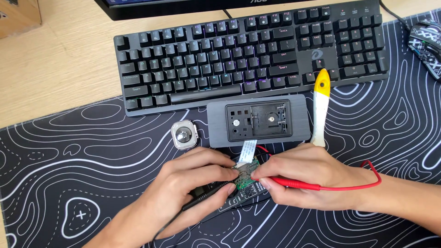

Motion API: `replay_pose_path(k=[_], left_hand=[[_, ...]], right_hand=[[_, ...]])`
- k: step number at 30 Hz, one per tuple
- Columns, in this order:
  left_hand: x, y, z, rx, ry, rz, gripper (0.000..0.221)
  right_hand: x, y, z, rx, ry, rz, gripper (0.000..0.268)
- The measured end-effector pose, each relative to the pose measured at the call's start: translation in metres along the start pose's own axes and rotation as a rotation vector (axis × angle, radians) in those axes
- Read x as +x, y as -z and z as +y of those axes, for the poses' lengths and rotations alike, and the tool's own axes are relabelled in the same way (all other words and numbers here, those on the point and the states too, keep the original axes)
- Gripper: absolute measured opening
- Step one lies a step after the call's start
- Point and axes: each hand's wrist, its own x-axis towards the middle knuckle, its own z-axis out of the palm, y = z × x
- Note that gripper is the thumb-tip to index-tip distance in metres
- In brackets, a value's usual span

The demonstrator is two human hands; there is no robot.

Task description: Testing or repairing a small circuit board using a multimeter probe on a repair bench.

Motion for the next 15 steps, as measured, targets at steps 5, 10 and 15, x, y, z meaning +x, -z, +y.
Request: replay_pose_path(k=[5,10,15], left_hand=[[-0.0026,-0.0035,-0.0015,-0.006,0.005,0.016,0.016],[0.0005,0.0018,0.0029,0.013,-0.013,-0.015,0.017],[-0.0020,-0.0035,0.0027,0.036,-0.020,0.029,0.015]], right_hand=[[0.0015,0.0008,-0.0027,-0.009,-0.007,-0.001,0.010],[-0.0008,0.0001,0.0000,-0.009,0.004,0.006,0.010],[-0.0022,-0.0003,0.0004,-0.036,-0.004,0.012,0.010]])
